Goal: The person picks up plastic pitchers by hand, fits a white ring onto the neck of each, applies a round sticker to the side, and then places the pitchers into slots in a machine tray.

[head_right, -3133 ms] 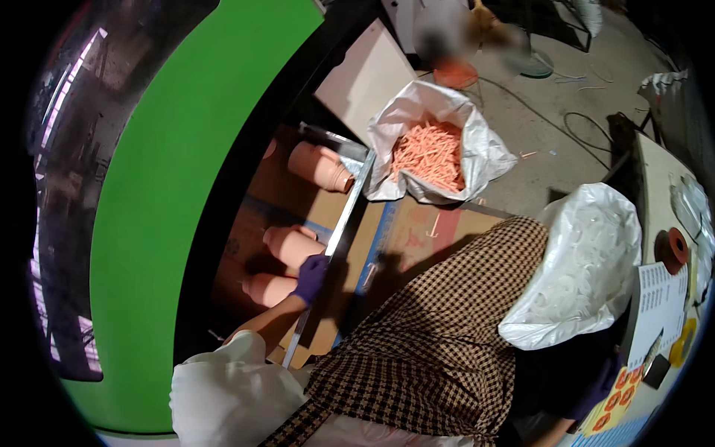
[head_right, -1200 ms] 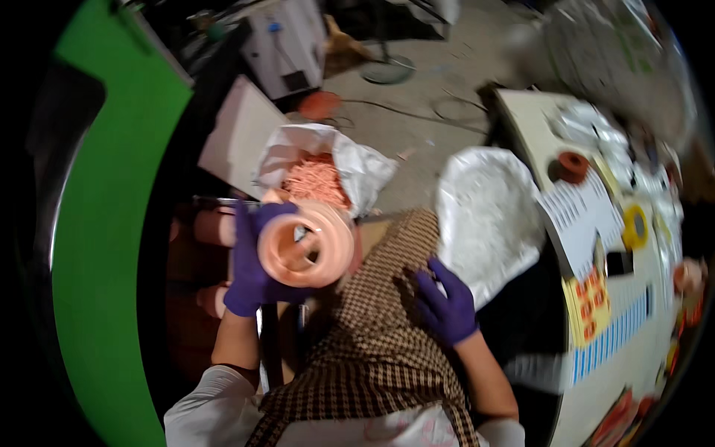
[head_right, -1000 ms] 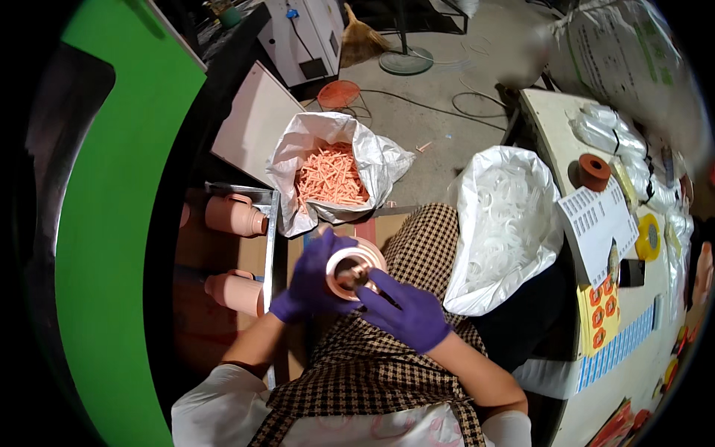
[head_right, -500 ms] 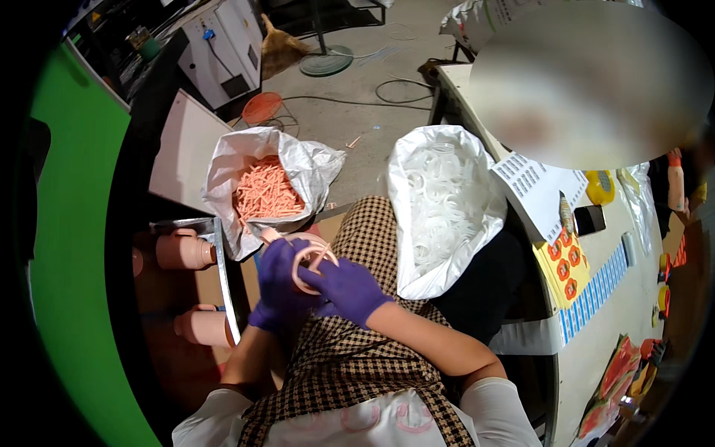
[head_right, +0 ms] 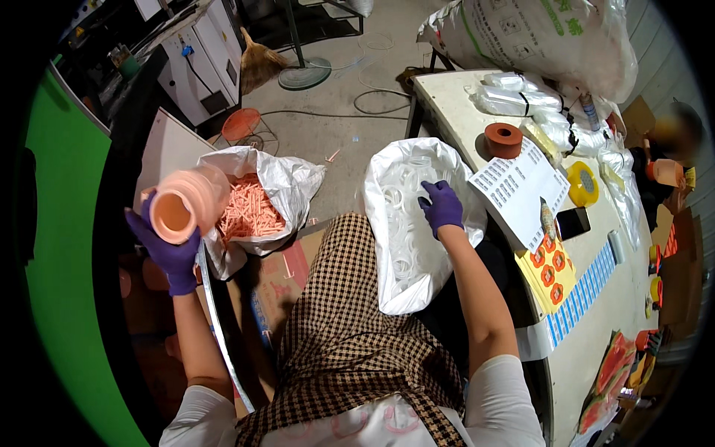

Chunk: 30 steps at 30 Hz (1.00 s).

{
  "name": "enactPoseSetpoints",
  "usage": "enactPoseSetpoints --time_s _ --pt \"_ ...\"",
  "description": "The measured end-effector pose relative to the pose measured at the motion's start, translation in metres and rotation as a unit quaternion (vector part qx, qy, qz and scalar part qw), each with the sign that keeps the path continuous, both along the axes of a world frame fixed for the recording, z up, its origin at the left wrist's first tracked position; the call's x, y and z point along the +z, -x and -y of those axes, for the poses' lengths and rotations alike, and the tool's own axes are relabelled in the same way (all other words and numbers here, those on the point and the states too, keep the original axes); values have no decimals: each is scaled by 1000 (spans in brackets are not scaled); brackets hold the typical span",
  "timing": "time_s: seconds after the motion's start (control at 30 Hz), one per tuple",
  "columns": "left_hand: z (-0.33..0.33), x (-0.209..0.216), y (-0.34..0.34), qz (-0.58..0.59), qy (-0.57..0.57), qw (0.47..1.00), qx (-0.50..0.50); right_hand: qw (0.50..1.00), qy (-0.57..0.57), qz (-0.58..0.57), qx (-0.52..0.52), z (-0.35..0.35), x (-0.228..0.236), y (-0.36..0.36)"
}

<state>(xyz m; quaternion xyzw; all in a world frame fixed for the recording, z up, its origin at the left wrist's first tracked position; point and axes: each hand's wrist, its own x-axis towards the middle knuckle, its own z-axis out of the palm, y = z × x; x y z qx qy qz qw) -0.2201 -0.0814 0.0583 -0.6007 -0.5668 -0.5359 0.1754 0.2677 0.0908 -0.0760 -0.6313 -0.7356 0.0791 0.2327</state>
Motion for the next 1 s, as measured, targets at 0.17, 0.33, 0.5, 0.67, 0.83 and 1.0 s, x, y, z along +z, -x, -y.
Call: enactPoseSetpoints --time_s 0.17,0.33,0.5,0.67,0.83,1.0 --pt "34 -15 -66 -71 157 985 -11 995 -9 94 24 -12 -16 -9" --pt "83 -64 -102 84 323 930 -157 986 -41 -103 125 54 32 18" --pt "66 -40 -119 29 219 958 -184 893 160 -364 210 147 79 82" --pt "54 -29 -120 29 153 962 -226 658 376 -623 195 178 71 154" --pt "62 -32 -112 58 243 950 -189 710 408 -570 73 183 46 154" --pt "68 -47 -115 76 277 941 -178 836 352 -388 164 195 33 112"
